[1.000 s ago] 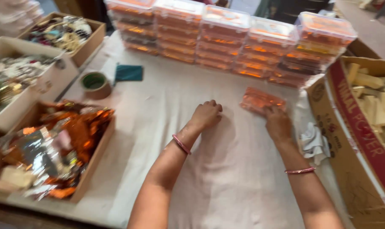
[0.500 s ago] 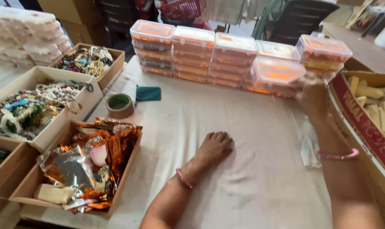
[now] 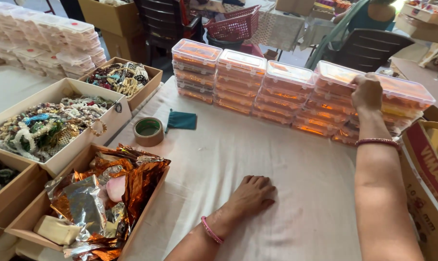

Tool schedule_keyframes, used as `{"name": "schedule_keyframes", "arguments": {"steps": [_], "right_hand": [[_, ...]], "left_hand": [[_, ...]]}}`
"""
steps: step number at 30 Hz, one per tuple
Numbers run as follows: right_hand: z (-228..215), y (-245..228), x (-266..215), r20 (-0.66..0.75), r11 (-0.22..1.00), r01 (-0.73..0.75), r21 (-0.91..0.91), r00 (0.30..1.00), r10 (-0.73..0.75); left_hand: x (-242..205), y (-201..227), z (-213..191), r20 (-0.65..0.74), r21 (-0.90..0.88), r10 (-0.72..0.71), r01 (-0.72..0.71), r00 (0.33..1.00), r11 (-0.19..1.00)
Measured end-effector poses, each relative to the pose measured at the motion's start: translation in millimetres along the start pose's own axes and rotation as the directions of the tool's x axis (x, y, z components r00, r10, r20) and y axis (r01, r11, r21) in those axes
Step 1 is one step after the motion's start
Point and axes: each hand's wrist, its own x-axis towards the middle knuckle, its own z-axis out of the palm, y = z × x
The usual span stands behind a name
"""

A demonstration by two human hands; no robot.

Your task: The person wraps a small wooden block in orange foil and places it into a clear plastic container. They then pick up two more wooden blocks from a cardboard box and wipe them with a white cloth.

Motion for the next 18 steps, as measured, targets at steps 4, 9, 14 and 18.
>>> {"name": "schedule_keyframes", "arguments": {"steps": [4,9,14,18], "right_hand": [[4.1,6.5,-7.1,-0.027,0.989,-0.127,0.072,0.991,0.129],[-28.4,-20.5,-26.4,0.020,0.975,-0.200,0.101,0.980,0.199],[-84.2,-86.2,-59.6,-0.191,0.908,0.115,-0.404,0.960,-0.207],[-121.8,-129.8,-154.3,0.016,0.933,0.317,-0.172,0.948,-0.319]], "left_hand": [[1.4,-1.1,-2.4,0.011,-0.017,0.002,-0.001,1.000,1.000],[0.4,0.9,-5.3,-0.019,0.001,0.012,-0.012,1.000,1.000],[0.0,-0.7,-1.6,-0.003,0.020,0.016,-0.016,1.000,1.000],[-2.8,-2.7,5.4,-0.048,0.040,0.003,-0.001,0.999,0.999]]}}
